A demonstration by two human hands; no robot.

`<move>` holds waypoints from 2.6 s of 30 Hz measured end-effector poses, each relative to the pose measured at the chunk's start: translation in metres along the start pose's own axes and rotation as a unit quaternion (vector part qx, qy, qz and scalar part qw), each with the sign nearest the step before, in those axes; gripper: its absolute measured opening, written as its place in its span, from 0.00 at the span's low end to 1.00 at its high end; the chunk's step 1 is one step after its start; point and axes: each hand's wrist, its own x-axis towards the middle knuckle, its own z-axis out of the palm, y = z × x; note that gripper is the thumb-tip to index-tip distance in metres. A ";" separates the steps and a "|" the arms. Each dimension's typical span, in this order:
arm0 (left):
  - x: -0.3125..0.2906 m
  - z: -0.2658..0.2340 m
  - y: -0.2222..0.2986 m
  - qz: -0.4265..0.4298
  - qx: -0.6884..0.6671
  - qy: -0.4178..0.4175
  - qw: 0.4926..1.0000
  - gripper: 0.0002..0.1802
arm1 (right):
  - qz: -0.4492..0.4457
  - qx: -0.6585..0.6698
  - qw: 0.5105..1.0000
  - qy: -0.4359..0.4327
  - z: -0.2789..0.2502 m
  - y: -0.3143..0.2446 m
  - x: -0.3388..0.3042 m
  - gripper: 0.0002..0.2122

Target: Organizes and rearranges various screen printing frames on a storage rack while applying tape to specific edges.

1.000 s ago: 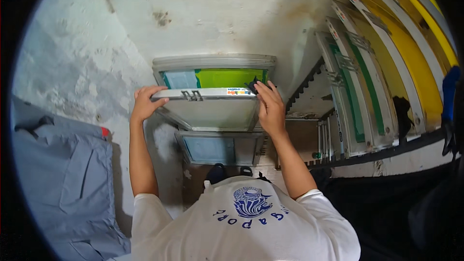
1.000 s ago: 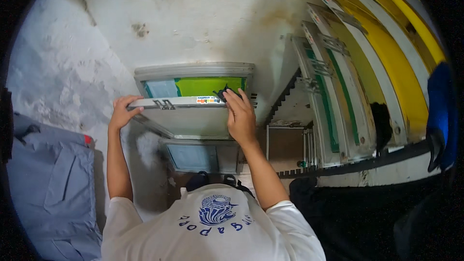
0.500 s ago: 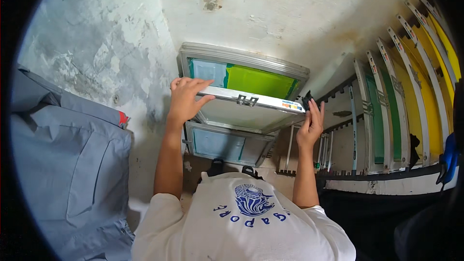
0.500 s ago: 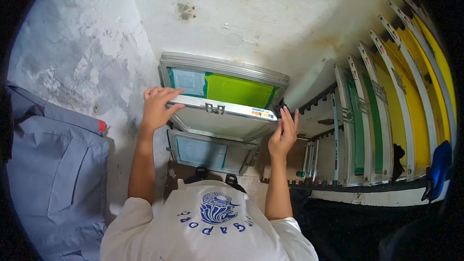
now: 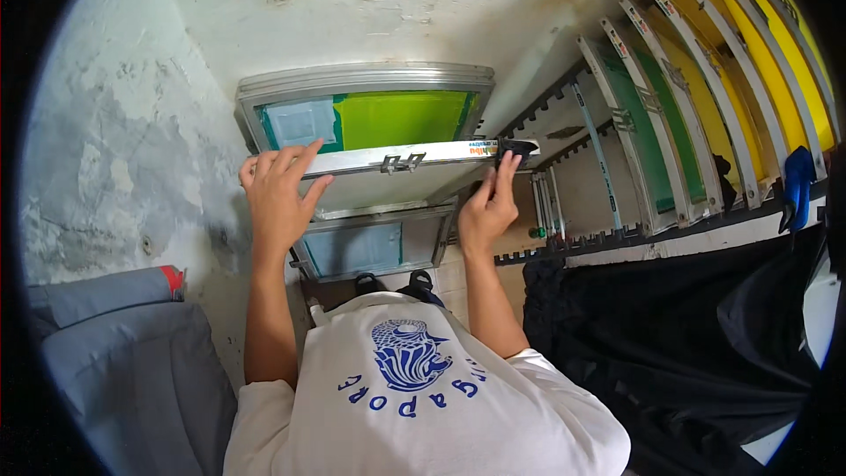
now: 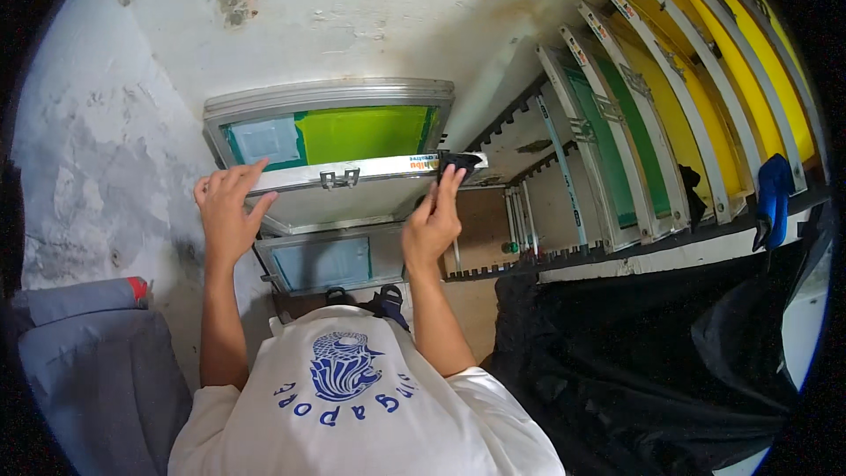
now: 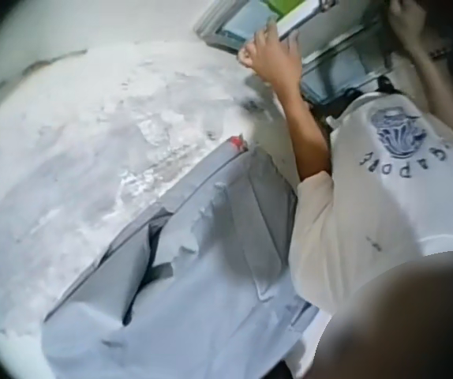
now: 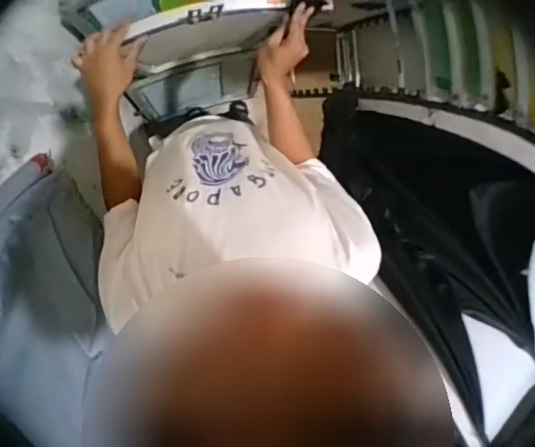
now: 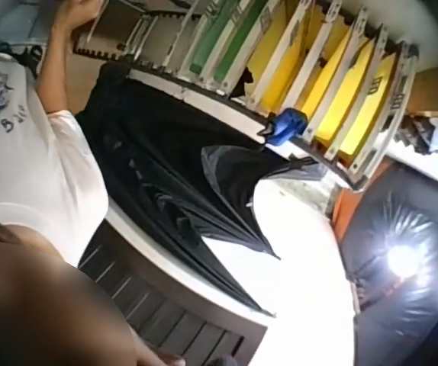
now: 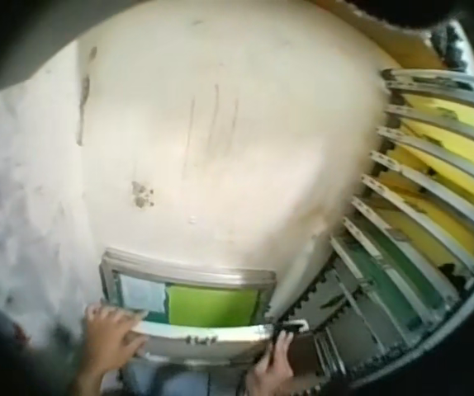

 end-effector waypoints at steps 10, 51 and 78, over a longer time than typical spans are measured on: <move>0.017 -0.001 -0.021 0.022 -0.031 -0.008 0.999 0.28 | -0.059 0.052 0.996 -0.051 0.072 -0.038 -0.052 0.24; 0.169 0.038 0.105 0.005 -0.191 -0.069 0.979 0.17 | -0.044 -0.022 0.984 -0.170 -0.109 0.022 0.184 0.20; 0.139 -0.007 0.112 0.086 -0.190 -0.174 0.962 0.14 | 0.014 -0.110 0.965 -0.238 -0.105 0.012 0.186 0.19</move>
